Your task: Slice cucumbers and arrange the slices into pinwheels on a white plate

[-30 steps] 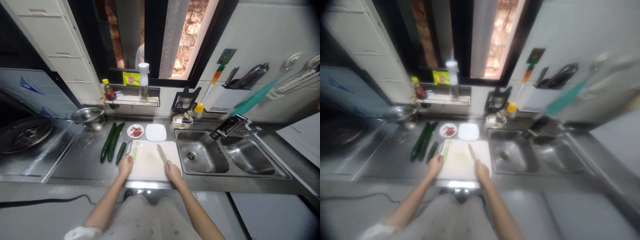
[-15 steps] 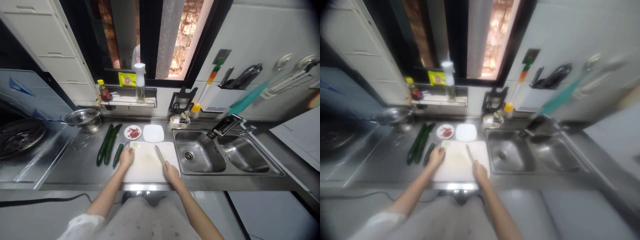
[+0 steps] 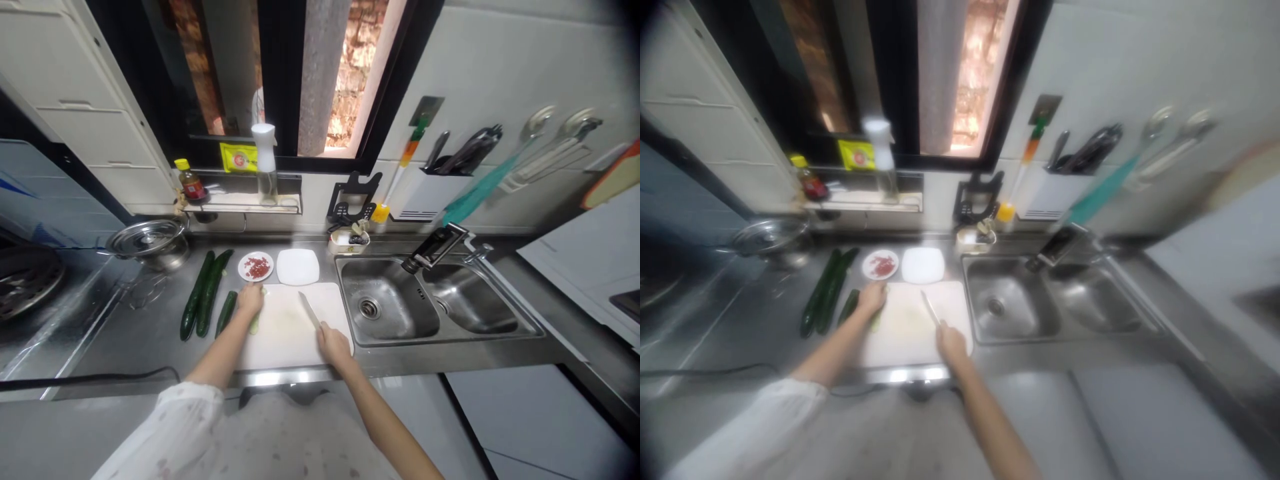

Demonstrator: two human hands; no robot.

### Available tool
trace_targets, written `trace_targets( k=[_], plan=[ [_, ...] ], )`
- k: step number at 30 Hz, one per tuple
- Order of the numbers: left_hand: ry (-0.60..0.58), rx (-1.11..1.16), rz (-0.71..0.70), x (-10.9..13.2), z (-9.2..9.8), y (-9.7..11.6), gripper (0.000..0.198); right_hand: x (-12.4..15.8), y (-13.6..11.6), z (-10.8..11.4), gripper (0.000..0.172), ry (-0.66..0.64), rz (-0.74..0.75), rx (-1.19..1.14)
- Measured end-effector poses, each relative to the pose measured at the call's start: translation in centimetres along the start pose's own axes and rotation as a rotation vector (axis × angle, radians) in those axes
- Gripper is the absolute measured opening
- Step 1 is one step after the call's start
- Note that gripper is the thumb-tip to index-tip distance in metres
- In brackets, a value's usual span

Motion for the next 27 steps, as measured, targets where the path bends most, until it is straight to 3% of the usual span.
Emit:
trace_targets(
  k=[10,19,23,27],
  plan=[
    [0.026,0.078,0.016,0.3,0.7,0.1,0.024,-0.1,-0.1,0.1,0.037,-0.019,-0.002,0.006],
    [0.051,0.269,0.018,2.3,1.3,1.1,0.018,-0.1,-0.2,0.1,0.038,0.025,0.017,0.022],
    [0.022,0.497,0.030,4.5,0.3,2.6,0.013,-0.1,-0.1,-0.1,0.039,0.024,0.024,0.029],
    [-0.031,0.621,0.026,6.5,-1.8,3.8,0.008,-0.2,0.0,-0.2,0.038,0.020,0.035,0.037]
  ],
)
Point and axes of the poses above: each hand's wrist, its own x-axis away from the middle knuckle, its own z-axis out of the back of the hand, y = z × x, the point moved 1 cm from there along -x, towards the middle knuckle, and after that the axes turned 4 degrees about z, right-handed, at the moved point
